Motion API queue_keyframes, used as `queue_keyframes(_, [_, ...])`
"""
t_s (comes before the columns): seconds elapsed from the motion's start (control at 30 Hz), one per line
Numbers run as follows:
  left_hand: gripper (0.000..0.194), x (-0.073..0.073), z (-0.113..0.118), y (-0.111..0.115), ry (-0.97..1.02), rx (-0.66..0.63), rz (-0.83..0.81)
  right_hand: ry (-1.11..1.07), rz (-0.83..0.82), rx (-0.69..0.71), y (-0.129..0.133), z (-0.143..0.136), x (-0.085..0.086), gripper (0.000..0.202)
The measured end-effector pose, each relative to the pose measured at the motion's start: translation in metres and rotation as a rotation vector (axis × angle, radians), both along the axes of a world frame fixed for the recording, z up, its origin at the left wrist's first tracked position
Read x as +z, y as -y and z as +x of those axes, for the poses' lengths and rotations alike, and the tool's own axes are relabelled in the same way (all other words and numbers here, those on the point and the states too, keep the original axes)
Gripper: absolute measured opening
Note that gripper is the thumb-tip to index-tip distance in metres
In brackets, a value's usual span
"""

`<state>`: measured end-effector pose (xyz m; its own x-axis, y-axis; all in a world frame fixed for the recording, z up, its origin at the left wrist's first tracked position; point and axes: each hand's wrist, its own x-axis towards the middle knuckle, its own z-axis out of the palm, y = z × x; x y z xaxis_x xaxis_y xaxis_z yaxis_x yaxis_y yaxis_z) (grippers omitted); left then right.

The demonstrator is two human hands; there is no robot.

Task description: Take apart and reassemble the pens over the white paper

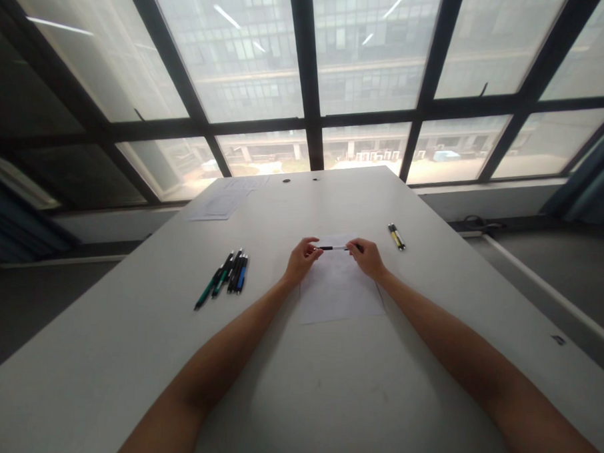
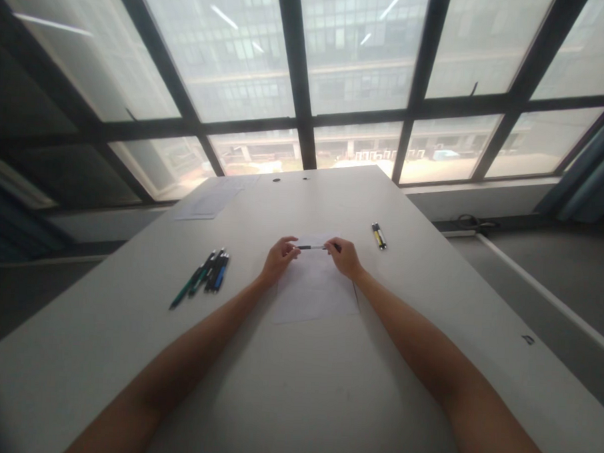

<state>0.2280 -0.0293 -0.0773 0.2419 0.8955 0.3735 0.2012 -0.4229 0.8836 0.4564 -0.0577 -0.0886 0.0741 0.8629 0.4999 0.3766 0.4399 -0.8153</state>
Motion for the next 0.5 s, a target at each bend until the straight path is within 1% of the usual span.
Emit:
queue_keyframes(0.07, [0.040,0.0011,-0.0004,0.0013,-0.029,0.000,0.033,-0.002,-0.002,0.000,-0.0001,-0.0003,-0.0002,0.031])
queue_keyframes(0.17, [0.027,0.0009,-0.0015,0.0019,-0.077,0.022,0.069,-0.002,-0.010,0.003,-0.0003,-0.0008,-0.0005,0.032])
queue_keyframes(0.23, [0.022,-0.0005,-0.0019,0.0010,-0.091,0.045,0.074,-0.003,-0.016,0.006,-0.0006,-0.0009,-0.0008,0.032])
queue_keyframes(0.37, [0.023,-0.0018,-0.0015,0.0000,-0.044,0.040,0.017,-0.009,-0.002,0.014,-0.0010,-0.0006,-0.0016,0.031])
queue_keyframes(0.5, [0.030,0.0022,-0.0011,0.0031,-0.046,0.039,0.016,-0.013,0.001,0.026,0.0001,-0.0005,-0.0010,0.030])
